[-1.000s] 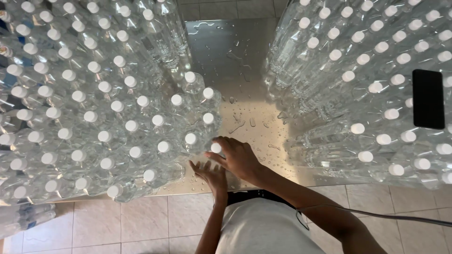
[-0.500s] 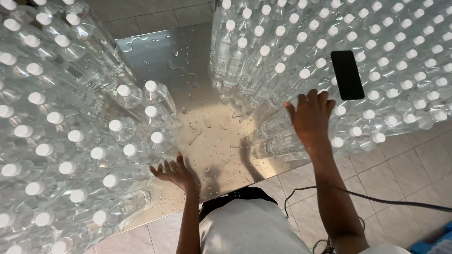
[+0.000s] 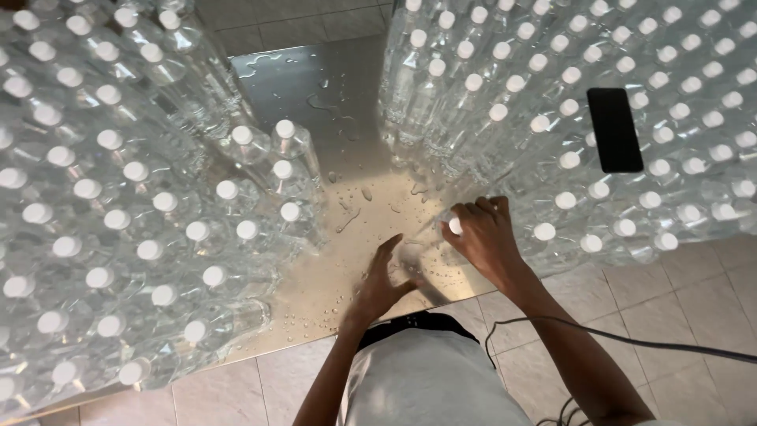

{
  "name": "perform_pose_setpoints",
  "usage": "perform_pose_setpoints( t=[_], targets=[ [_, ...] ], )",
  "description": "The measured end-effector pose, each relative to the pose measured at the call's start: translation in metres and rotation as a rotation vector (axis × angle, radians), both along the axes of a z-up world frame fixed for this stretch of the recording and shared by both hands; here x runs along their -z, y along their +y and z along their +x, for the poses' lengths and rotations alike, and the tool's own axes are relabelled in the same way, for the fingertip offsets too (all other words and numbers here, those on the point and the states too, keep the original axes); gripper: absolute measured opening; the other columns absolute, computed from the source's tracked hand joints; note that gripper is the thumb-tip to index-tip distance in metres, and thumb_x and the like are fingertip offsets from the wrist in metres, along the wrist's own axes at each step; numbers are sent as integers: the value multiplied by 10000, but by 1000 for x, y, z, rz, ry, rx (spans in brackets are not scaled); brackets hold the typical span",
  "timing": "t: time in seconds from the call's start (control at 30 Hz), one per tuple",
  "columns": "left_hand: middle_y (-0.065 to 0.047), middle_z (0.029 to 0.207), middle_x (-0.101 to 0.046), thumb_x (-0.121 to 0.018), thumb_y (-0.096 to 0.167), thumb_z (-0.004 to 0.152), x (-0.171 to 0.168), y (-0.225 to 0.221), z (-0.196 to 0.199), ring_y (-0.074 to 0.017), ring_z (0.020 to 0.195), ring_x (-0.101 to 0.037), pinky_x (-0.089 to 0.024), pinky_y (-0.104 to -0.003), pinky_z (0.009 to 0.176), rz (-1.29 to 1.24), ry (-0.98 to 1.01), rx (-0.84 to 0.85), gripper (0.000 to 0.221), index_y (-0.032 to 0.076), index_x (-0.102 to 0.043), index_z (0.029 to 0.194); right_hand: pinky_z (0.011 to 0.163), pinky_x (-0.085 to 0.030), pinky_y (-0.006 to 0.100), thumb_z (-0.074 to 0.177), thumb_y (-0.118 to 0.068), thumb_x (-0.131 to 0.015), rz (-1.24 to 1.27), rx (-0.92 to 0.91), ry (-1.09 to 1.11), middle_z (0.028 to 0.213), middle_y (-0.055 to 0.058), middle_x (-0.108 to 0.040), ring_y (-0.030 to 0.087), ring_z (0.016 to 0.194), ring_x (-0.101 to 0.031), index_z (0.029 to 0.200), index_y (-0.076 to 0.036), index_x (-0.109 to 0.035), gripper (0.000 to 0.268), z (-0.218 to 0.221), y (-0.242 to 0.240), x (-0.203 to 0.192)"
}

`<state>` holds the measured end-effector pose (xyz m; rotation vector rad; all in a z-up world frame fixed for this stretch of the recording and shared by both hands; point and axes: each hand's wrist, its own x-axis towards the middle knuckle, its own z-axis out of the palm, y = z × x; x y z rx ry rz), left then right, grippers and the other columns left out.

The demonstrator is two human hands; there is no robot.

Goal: Inspecting and organizing filled water bottles on a metal table

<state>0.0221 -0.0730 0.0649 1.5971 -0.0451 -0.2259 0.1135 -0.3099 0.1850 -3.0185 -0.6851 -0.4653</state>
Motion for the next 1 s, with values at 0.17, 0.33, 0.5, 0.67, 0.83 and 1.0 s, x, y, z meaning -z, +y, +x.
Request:
perform_pose_setpoints(
  t=[0.17, 0.33, 0.5, 0.67, 0.83, 1.0],
  targets=[
    [-109, 1809, -254, -983, 564, 600, -79, 36, 19, -402, 1690, -117, -144, -582, 1363, 198, -225, 251, 1409, 233, -260, 1763, 920, -472, 452, 927, -365, -820, 260, -123, 398, 675, 67, -755, 255, 763, -729, 1081, -134, -829, 278, -30, 31, -110],
    [-339, 1492, -564, -1001, 302, 743, 75, 58, -6, -544, 1353, -576, -590, -663, 1058, -435, 120, 522, 1058, 51, -466, 1621, 922, -520, 519, 1049, -290, -699, 499, -172, 796, 835, 167, -738, 378, 891, -736, 1302, -95, -635, 326, -11, 54, -118],
    [-322, 1283, -654, -992, 200, 724, 65, 95, -18, -452, 1096, -710, -679, -557, 821, -615, 269, 637, 966, -64, -496, 1510, 893, -549, 498, 1133, -340, -521, 167, -620, 687, 995, 176, -693, 397, 1018, -682, 1206, -68, -608, 296, -6, 44, -83],
    [-356, 1330, -679, -972, 58, 750, 16, 103, -28, -495, 1084, -730, -679, -569, 742, -673, 316, 727, 944, -102, -481, 1540, 750, -543, 414, 1171, -484, -362, -62, -1016, 271, 837, 62, -525, 297, 861, -605, 946, -128, -578, 473, -1, 27, -24],
    [12, 1125, -791, -863, 742, 683, -113, 89, -29, -286, 1058, -785, -634, -512, 941, 567, 275, 420, 980, 325, -540, 1510, 598, -537, 428, 1194, -420, -152, 52, -351, 920, 454, 109, -501, 294, 446, -563, 724, -112, -491, 656, 12, 34, -11],
    [-109, 1274, -668, -877, 544, 796, -78, 65, -41, -362, 1104, -735, -631, -509, 903, 1109, -158, 369, 1021, 254, -372, 1634, 315, -470, 298, 1084, -746, -449, 451, 390, 1682, 503, -23, -319, 135, 380, -388, 672, -152, -457, 723, 7, 33, -14]
  ],
)
